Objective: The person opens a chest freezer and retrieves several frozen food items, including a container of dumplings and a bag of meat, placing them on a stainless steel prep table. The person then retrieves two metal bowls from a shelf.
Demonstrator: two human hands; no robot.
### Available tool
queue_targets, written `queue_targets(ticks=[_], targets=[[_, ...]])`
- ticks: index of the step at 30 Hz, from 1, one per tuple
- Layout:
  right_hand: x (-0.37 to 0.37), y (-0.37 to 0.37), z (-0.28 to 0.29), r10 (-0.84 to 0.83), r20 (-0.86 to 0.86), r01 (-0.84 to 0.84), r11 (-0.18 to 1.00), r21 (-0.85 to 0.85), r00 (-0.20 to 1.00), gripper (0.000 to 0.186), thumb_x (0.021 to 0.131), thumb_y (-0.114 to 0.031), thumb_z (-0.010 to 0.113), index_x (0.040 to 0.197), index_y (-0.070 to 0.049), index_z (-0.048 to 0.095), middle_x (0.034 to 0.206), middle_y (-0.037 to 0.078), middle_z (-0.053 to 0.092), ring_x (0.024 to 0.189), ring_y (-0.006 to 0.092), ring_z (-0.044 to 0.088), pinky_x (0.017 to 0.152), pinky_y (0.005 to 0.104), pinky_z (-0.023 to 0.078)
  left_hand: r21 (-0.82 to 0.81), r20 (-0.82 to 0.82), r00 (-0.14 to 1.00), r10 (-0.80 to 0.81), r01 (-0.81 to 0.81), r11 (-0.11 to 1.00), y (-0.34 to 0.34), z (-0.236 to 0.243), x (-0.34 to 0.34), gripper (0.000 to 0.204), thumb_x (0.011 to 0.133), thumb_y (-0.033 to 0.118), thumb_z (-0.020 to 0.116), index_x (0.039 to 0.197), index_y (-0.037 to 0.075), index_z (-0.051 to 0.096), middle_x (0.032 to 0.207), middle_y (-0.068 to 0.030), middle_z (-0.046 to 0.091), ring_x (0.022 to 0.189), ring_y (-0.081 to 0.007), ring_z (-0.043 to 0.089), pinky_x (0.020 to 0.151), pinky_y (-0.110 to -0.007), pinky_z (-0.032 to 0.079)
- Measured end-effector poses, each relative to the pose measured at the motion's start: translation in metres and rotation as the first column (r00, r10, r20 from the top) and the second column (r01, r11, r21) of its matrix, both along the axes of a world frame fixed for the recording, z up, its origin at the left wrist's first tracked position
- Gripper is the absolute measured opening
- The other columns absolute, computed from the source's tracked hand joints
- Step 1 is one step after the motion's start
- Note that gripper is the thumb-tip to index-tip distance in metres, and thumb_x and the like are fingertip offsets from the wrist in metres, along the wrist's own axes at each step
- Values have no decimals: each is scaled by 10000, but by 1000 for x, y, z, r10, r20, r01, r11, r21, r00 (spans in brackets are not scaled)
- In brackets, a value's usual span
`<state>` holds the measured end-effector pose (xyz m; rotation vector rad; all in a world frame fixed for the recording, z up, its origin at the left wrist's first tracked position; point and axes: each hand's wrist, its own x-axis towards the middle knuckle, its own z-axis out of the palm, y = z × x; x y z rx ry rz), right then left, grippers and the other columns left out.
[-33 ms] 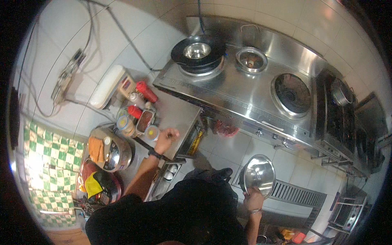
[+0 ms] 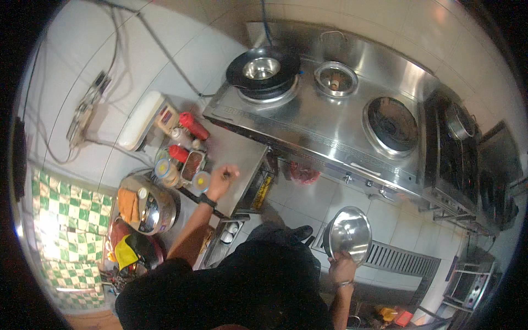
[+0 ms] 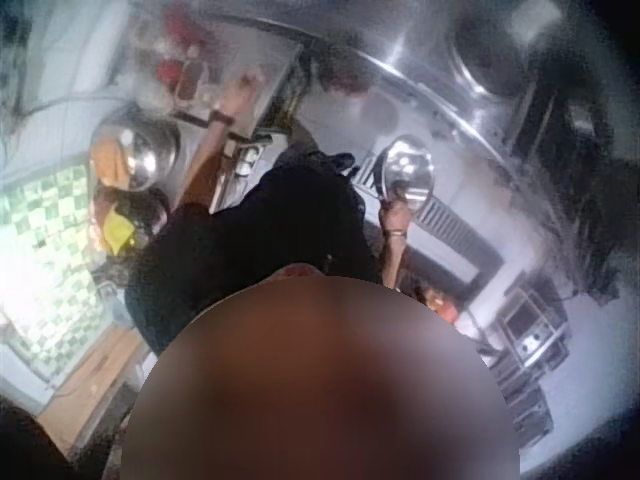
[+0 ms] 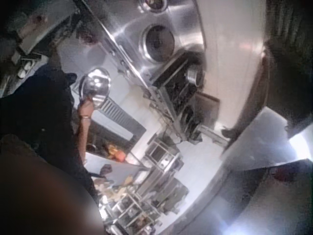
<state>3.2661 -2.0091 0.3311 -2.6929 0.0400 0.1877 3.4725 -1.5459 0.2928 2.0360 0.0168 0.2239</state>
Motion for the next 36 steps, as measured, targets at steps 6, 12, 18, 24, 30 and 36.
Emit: queue_targets(ticks=[6, 12, 18, 24, 30, 36], targets=[[48, -49, -1, -136, 60, 136, 991, 1, 989, 205, 725, -134, 760, 885, -46, 667, 915, 212, 646, 887, 414, 617, 752, 480, 502, 243, 129, 992, -9, -22, 970, -11, 19, 241, 322, 886, 339, 689, 1002, 39, 673, 954, -152, 705, 809, -240, 669, 719, -362, 513], [45, -78, -18, -370, -68, 357, 921, -153, 926, 281, 755, -149, 711, 995, -22, 637, 942, 198, 649, 891, 411, 623, 734, 464, 515, 636, -49, 996, -73, 87, 767, -24, -23, 459, 524, 880, 461, 644, 1163, 20, 657, 1120, -169, 688, 1047, -329, 647, 914, -394, 492], [21, -33, -11, -737, -197, 692, 675, -256, 646, 191, 775, -160, 690, 895, -12, 687, 940, 204, 669, 954, 397, 629, 789, 468, 514, 872, -262, 942, -209, 324, 367, 39, -134, 635, 618, 839, 477, 675, 1311, 92, 567, 1236, -233, 611, 1151, -380, 587, 984, -442, 465], [-51, 46, -39, -866, -385, 836, 448, -318, 317, 247, 785, -203, 715, 895, 12, 660, 863, 225, 670, 847, 440, 640, 731, 461, 514, 829, -541, 839, -58, 544, 132, 40, -174, 685, 451, 872, 395, 657, 1225, 117, 616, 1204, -168, 643, 1118, -372, 608, 921, -467, 496], [-186, 126, -128, -932, -324, 969, 212, -127, 161, 325, 721, -197, 768, 918, 27, 638, 855, 208, 647, 788, 328, 631, 715, 434, 489, 945, -260, 965, 13, 252, 207, 30, -171, 658, 307, 876, 301, 632, 1019, 30, 656, 1030, -203, 672, 1015, -356, 650, 873, -440, 533], [-122, 150, -146, -912, -407, 993, -13, -119, -60, 470, 692, -154, 770, 1078, 59, 608, 994, 198, 650, 901, 315, 613, 789, 415, 488, 946, 144, 911, -388, -12, 323, -35, -63, 604, 296, 663, 54, 657, 957, 51, 696, 955, -143, 611, 901, -361, 586, 802, -453, 485]])
